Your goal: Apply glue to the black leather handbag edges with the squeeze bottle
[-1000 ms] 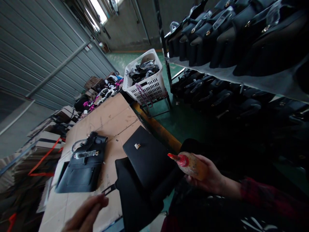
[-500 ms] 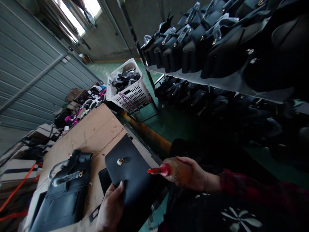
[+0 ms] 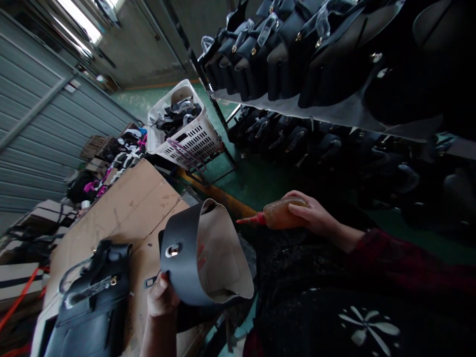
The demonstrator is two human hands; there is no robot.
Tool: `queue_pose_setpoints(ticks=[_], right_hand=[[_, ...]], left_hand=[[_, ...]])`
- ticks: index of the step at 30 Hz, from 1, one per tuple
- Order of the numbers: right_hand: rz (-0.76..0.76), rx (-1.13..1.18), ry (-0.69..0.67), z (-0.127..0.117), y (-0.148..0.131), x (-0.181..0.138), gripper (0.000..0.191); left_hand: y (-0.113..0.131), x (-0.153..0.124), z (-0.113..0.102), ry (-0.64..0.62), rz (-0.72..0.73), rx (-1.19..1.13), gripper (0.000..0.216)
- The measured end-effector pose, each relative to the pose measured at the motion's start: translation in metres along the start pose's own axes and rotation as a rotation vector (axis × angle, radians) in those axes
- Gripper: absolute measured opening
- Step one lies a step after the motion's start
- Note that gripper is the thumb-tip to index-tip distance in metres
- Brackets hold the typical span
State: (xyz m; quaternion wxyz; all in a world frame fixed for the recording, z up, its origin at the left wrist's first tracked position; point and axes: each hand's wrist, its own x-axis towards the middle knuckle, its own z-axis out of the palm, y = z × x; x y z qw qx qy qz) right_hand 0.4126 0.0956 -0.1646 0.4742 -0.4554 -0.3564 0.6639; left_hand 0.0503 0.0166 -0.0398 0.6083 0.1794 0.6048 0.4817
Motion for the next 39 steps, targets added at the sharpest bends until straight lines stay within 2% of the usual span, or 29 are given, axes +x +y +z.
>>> queue_pose_setpoints(ticks=[2,4,10,19,24,29,35,39], right_hand=[[-0.056,-0.091,-0.001,0.001,-0.003,0.007,0.036],[-0.099,-0.153,-0.009,0.004,-0.006,0.015,0.033],[-0.146,-0.181,-0.066,0.012,-0.014,0.034,0.033],[-0.153,-0.160,-0.123,0.021,-0.011,0.052,0.036],[-0.124,-0.176,-0.127,0.013,-0.001,0.054,0.035],[-0.095,-0.214,-0.151,0.008,0.004,0.047,0.035],[-0.091,-0.237,-0.201,0.008,0.005,0.044,0.038],[-0.109,-0.198,-0.132,0.011,0.006,0.054,0.038]], left_hand=[[0.003,-0.001,0.008,-0.103,0.024,-0.009,0.072],[0.004,-0.002,0.009,-0.136,0.025,0.012,0.072],[-0.005,-0.001,0.004,-0.038,0.090,0.050,0.066],[-0.002,-0.001,0.007,-0.056,0.035,0.087,0.082],[0.000,-0.001,0.004,-0.182,0.035,0.122,0.074],[-0.002,0.004,-0.007,-0.221,0.028,0.115,0.075],[-0.008,0.014,-0.029,-0.485,0.057,0.112,0.079],[-0.008,0.015,-0.033,-0.481,0.066,0.133,0.079]])
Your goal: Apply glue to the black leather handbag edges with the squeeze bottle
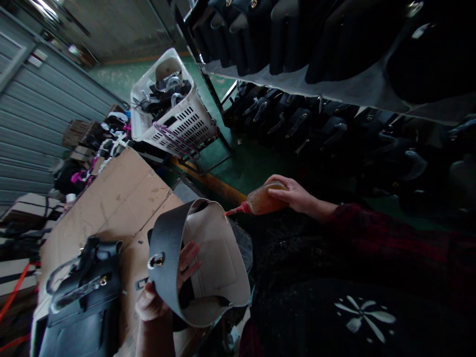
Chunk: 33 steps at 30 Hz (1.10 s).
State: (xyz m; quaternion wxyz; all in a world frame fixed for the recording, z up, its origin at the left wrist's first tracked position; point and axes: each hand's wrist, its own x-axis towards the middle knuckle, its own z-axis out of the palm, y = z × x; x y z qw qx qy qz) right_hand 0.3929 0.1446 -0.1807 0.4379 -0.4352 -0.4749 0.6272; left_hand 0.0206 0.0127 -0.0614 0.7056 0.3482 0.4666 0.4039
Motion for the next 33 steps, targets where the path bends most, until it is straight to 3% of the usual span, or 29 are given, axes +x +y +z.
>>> queue_pose_setpoints(ticks=[6,13,25,33], right_hand=[[0.049,0.034,-0.029,0.002,0.002,0.000,0.037],[0.130,0.023,-0.123,-0.005,0.014,-0.021,0.038],[0.297,0.153,-0.238,-0.009,0.014,-0.055,0.045],[0.150,0.103,-0.009,-0.001,0.006,-0.027,0.037]], left_hand=[[0.002,0.000,0.002,0.052,-0.038,0.018,0.081],[0.004,0.002,0.007,0.000,-0.026,0.057,0.074],[0.007,0.005,0.016,0.074,-0.005,0.073,0.068],[0.006,0.005,0.018,0.104,-0.021,0.067,0.067]])
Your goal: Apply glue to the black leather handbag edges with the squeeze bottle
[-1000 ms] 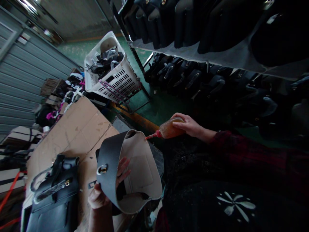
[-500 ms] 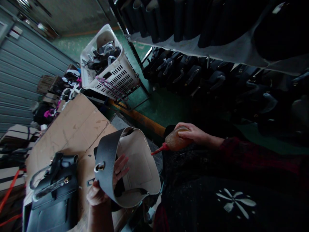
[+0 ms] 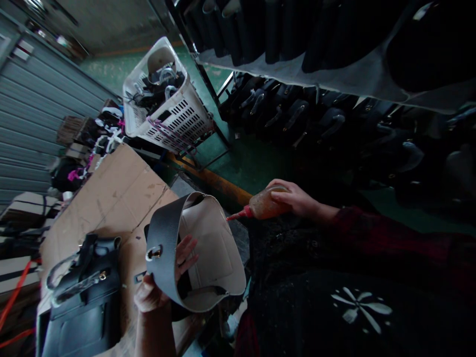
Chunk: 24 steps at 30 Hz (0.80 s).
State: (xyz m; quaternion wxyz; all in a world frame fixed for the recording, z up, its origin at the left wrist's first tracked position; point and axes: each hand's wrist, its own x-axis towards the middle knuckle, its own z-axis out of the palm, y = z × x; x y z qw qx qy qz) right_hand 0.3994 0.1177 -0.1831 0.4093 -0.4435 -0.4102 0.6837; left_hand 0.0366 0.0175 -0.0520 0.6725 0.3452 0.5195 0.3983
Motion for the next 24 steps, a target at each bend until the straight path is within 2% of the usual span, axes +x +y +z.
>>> queue_pose_setpoints(ticks=[6,13,24], right_hand=[[-0.014,-0.024,-0.008,0.003,0.001,0.009,0.036],[0.093,-0.004,-0.116,-0.001,0.012,-0.013,0.036],[0.240,0.087,-0.266,-0.002,0.018,-0.047,0.048]], left_hand=[[0.002,0.000,0.000,0.044,-0.027,0.008,0.071],[-0.001,0.001,-0.001,0.020,-0.002,0.004,0.068],[-0.003,0.001,-0.002,0.016,-0.007,-0.033,0.064]])
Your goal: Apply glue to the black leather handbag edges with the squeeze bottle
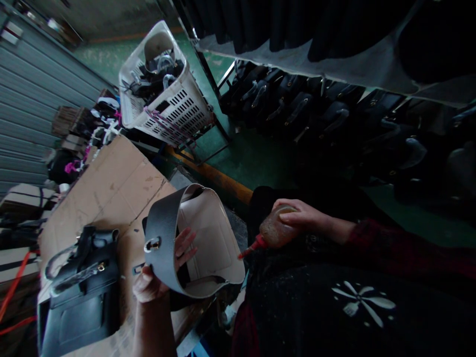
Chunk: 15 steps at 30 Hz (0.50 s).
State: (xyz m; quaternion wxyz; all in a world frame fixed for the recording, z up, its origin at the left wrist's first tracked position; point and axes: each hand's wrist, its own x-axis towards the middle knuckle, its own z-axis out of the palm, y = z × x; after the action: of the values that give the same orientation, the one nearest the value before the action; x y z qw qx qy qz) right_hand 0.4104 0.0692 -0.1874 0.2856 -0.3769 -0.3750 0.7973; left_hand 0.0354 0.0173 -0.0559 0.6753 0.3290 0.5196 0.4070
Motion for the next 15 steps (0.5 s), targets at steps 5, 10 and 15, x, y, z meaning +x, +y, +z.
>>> queue_pose_setpoints(ticks=[5,10,15], right_hand=[[-0.047,-0.053,0.092,-0.007,-0.006,0.003,0.045],[-0.122,-0.012,0.241,-0.009,-0.014,0.014,0.039],[-0.151,0.018,0.285,-0.003,-0.015,0.028,0.038]], left_hand=[[-0.001,0.000,0.002,0.002,0.025,0.000,0.067],[-0.001,0.000,0.002,0.050,0.015,0.017,0.061],[-0.002,0.000,0.001,0.070,0.013,0.012,0.065]])
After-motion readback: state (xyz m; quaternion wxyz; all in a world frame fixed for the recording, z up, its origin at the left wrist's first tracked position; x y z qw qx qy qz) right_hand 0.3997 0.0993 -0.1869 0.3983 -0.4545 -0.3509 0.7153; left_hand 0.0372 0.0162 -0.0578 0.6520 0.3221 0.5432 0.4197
